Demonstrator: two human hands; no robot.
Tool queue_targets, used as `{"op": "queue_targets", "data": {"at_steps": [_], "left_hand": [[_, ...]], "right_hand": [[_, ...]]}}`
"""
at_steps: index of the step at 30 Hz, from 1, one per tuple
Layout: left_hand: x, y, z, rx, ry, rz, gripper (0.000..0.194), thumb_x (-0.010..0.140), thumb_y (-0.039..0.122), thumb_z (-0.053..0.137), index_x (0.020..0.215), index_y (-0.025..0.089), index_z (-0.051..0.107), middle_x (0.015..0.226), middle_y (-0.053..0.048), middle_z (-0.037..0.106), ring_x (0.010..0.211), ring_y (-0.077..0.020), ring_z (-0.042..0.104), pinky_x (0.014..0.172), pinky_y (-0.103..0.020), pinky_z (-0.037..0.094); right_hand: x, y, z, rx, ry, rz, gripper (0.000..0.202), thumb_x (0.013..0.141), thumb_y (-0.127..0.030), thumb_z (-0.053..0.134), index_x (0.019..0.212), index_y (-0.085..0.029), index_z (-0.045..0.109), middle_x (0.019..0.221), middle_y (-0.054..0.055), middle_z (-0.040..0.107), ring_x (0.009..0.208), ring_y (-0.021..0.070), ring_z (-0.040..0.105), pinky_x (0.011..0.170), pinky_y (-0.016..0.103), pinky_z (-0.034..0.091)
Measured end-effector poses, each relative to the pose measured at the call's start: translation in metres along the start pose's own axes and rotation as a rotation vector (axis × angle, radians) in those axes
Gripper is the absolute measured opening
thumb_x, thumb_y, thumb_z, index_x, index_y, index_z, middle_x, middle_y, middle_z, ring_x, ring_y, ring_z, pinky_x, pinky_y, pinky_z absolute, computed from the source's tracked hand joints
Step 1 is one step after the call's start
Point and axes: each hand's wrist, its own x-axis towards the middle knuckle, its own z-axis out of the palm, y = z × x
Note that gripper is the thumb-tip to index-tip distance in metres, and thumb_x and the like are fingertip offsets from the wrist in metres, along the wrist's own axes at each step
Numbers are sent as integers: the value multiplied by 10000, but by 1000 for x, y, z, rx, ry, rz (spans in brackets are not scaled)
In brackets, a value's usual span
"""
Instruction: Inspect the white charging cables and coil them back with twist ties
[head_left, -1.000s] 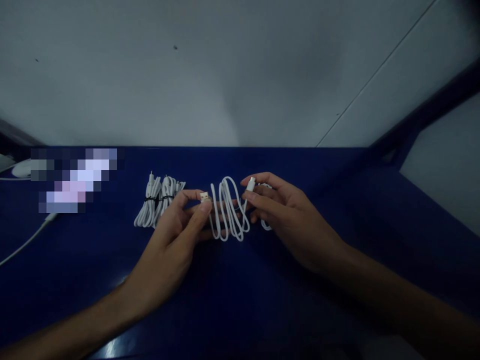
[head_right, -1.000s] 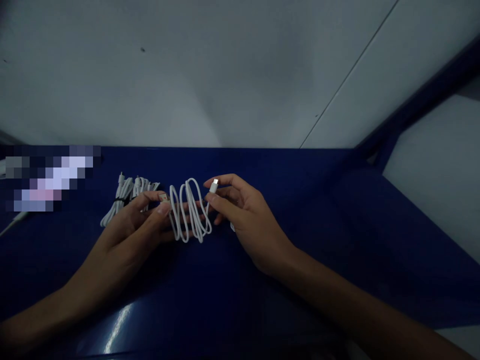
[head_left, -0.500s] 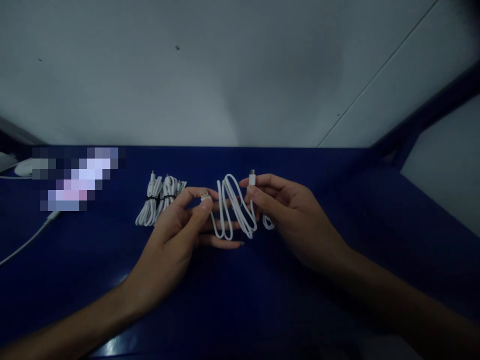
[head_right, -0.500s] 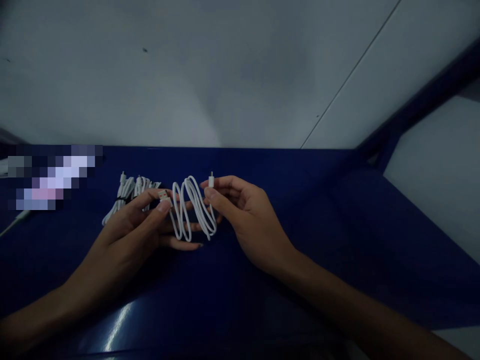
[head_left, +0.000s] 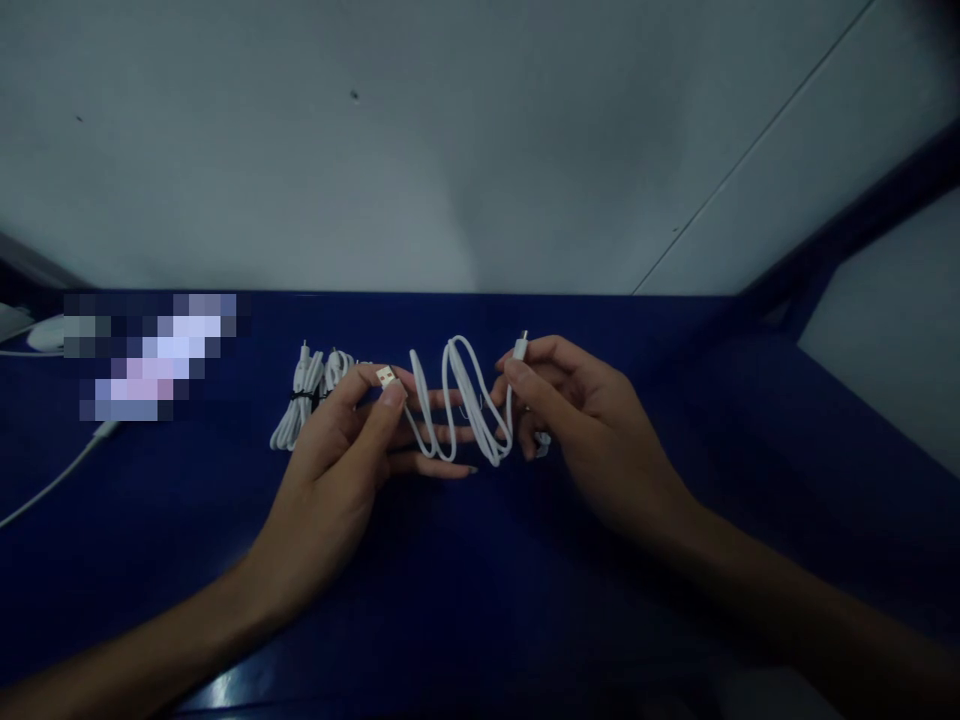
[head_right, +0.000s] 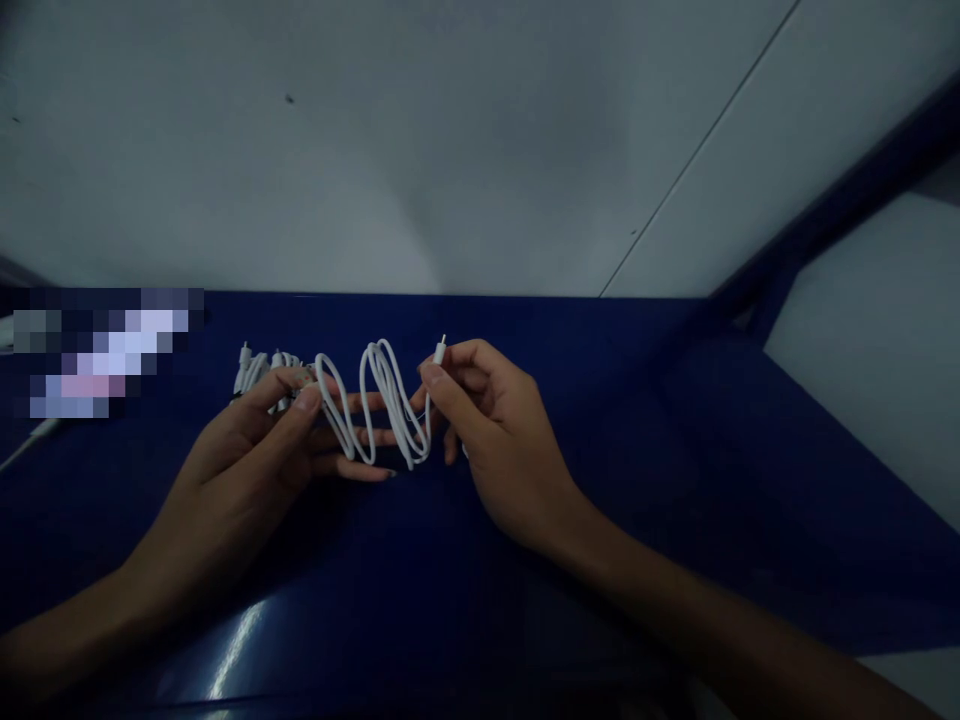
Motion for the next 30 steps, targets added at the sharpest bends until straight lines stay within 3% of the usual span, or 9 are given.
{"op": "queue_targets", "data": {"at_steps": [6,12,21,26,30], "left_hand": [[0,-1,-1,-21,-3,9,186,1152,400,619,1148,218,661,1224,-104,811,1100,-301,833,839,-407,759],[2,0,1,-32,-15,26,147,1148,363,634,1141,221,671,1212,-90,809,1059,-262,825,815,-360,744],[1,0,1,-30,-5,76,132,1154,344,607,1143,232,675,1119,-89,829,1046,-267,824,796,-359,736],[2,0,1,-10,1,87,131,1156,333,604,1139,225,676,1114,-82,826,1026,-262,828,787,-358,742],[0,3,2,-17,-12,80,144,1158,344,599,1137,216,662,1101,-92,826,1007,-273,832,768,-373,748]], "right_hand": [[-1,1,0,-46,22,-33,268,1069,-488,758,1034,-228,706,955,25,763,611,112,611,486,251,483],[-2,-1,1,-42,-3,14,297,1061,-532,752,1035,-245,680,876,1,703,593,124,587,474,264,506],[-2,3,-2,-93,-16,-2,270,1092,-542,697,1071,-278,645,987,10,698,683,148,641,538,287,568],[-2,3,-2,-210,30,-58,308,1137,-509,619,952,-269,675,1002,29,713,734,171,628,643,343,560],[-4,3,-3,-302,83,-118,280,1134,-486,632,971,-285,739,1214,45,711,1039,233,674,891,409,570]]}}
